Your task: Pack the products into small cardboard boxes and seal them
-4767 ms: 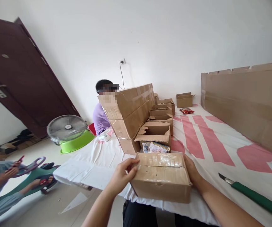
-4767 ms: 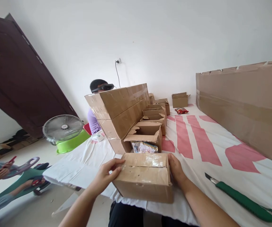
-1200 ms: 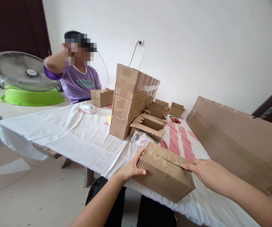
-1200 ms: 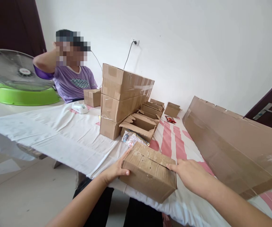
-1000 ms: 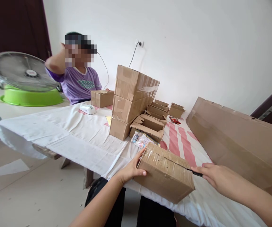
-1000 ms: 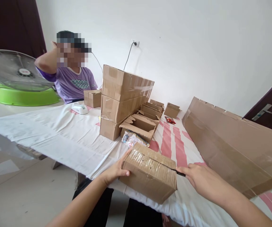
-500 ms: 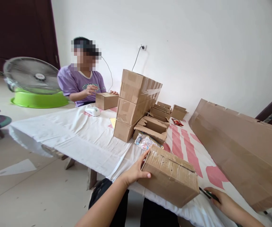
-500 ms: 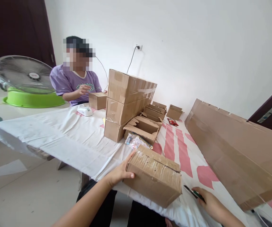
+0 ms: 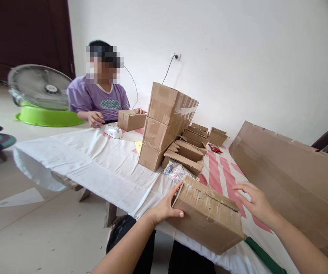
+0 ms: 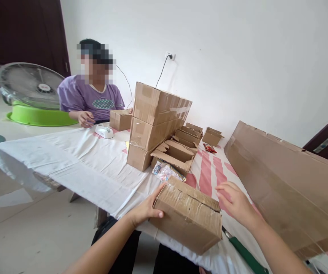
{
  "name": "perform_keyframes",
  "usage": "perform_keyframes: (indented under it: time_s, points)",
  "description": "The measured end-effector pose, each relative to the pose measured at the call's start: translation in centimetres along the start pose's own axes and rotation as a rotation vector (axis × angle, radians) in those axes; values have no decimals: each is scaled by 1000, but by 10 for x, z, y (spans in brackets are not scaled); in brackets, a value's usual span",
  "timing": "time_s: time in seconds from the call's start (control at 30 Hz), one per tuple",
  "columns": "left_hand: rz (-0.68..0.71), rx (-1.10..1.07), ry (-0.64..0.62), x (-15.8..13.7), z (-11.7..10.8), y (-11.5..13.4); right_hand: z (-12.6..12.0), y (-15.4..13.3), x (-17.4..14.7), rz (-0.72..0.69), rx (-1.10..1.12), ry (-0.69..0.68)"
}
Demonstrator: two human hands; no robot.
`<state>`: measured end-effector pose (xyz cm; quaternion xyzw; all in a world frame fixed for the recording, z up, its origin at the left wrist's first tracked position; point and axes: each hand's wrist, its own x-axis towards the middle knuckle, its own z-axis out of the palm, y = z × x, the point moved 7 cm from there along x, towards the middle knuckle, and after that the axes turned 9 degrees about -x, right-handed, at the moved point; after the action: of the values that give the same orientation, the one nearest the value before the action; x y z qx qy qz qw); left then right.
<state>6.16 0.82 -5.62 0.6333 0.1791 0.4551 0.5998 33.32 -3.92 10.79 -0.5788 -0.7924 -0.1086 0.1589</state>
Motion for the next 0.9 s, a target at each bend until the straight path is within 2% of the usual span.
perform_keyframes:
  time_s: [0.13, 0.23, 0.43, 0.67, 0.9]
  points:
    - [0, -17, 0, 0, 0, -1, 4, -100, 25, -350, 33, -137]
    - [-2, -44, -4, 0, 1, 0, 18, -136, 35, -442, 31, -186]
    - [30, -73, -4, 1, 3, 6, 42, -149, 44, -479, -16, -194]
    - [47, -81, -13, 2, 4, 6, 35, -157, 54, -495, -149, -40]
    - [80, -36, -7, 3, 2, 7, 45, -176, 61, -546, -221, -224]
